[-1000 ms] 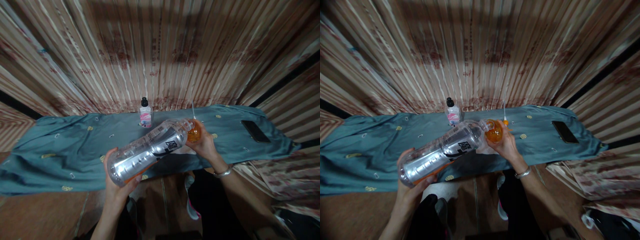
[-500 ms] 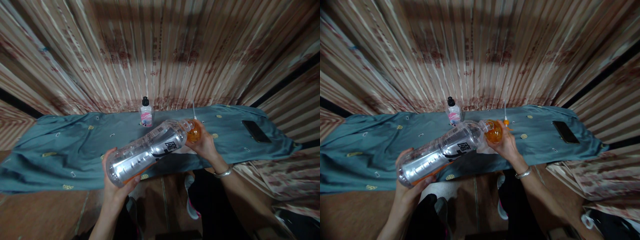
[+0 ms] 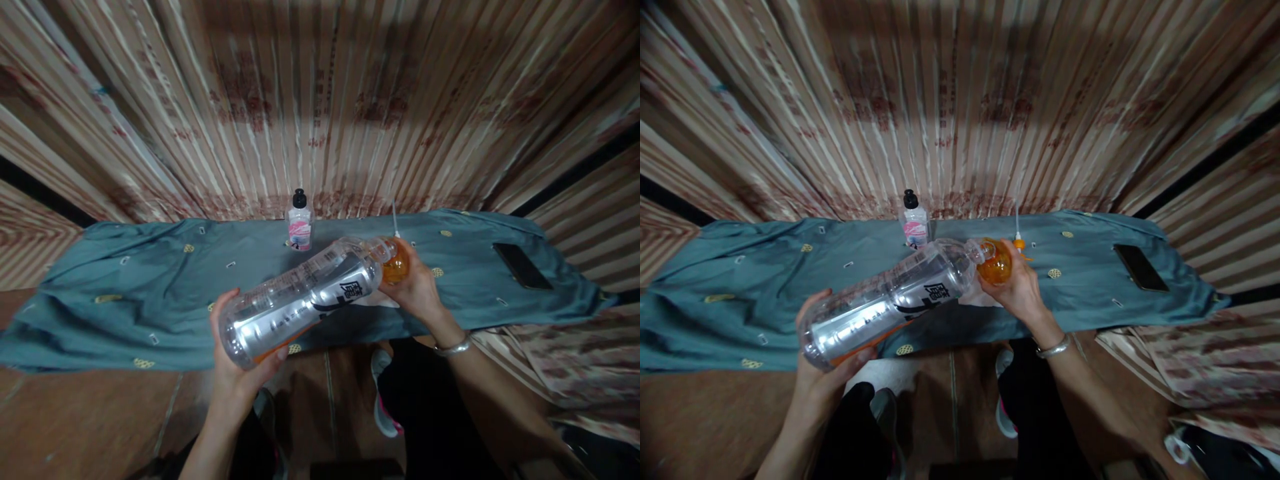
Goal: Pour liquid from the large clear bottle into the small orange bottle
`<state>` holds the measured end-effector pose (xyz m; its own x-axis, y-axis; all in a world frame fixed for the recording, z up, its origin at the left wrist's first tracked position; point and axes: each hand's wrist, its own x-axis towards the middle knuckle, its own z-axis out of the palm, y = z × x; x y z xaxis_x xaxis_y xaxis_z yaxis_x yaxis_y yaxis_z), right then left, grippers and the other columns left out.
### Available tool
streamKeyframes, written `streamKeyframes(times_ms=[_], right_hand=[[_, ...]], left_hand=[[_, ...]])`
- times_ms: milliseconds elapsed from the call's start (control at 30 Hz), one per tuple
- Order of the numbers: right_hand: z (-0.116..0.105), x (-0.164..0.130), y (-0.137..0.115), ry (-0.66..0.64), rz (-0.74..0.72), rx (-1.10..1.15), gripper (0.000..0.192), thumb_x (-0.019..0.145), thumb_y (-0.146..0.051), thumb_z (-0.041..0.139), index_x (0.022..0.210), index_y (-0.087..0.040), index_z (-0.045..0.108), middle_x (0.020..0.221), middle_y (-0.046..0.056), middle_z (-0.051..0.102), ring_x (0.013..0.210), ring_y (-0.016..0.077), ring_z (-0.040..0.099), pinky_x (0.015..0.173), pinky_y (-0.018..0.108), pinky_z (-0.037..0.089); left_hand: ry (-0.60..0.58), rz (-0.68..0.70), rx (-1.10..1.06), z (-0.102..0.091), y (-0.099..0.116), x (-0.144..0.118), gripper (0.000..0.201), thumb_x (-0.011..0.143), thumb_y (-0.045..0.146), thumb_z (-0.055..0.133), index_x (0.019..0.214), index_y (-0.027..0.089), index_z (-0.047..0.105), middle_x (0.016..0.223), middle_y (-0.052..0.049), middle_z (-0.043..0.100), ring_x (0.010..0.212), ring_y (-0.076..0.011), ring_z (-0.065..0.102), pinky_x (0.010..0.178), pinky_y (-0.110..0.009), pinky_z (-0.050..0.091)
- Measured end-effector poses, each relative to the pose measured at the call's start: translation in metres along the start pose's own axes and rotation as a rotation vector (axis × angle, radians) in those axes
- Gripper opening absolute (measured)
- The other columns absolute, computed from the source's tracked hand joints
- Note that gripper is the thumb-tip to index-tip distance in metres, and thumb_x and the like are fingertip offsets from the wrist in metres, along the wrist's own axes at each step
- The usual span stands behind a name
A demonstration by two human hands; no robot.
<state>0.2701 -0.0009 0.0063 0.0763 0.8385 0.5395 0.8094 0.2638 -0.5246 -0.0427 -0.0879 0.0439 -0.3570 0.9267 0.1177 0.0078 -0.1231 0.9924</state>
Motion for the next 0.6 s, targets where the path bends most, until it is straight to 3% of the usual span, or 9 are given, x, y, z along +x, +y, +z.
streamKeyframes(times_ms=[600], right_hand=[[-0.0027,0.0004,-0.0013,0.002,0.045,0.017,0.087,0.07,-0.047,0.084,0.146,-0.021,0.052,0.134,0.017,0.075,0.119,0.0375,0.075,0.102,0.055,0.062]], left_hand=[[-0.022,-0.003,-0.009,-0.0005,-0.004,-0.001,0.106,0.047,0.035,0.099,0.141,0.025,0.05,0.119,-0.007,0.064,0.102,-0.0272,0.066,0.091,-0.04,0.056]])
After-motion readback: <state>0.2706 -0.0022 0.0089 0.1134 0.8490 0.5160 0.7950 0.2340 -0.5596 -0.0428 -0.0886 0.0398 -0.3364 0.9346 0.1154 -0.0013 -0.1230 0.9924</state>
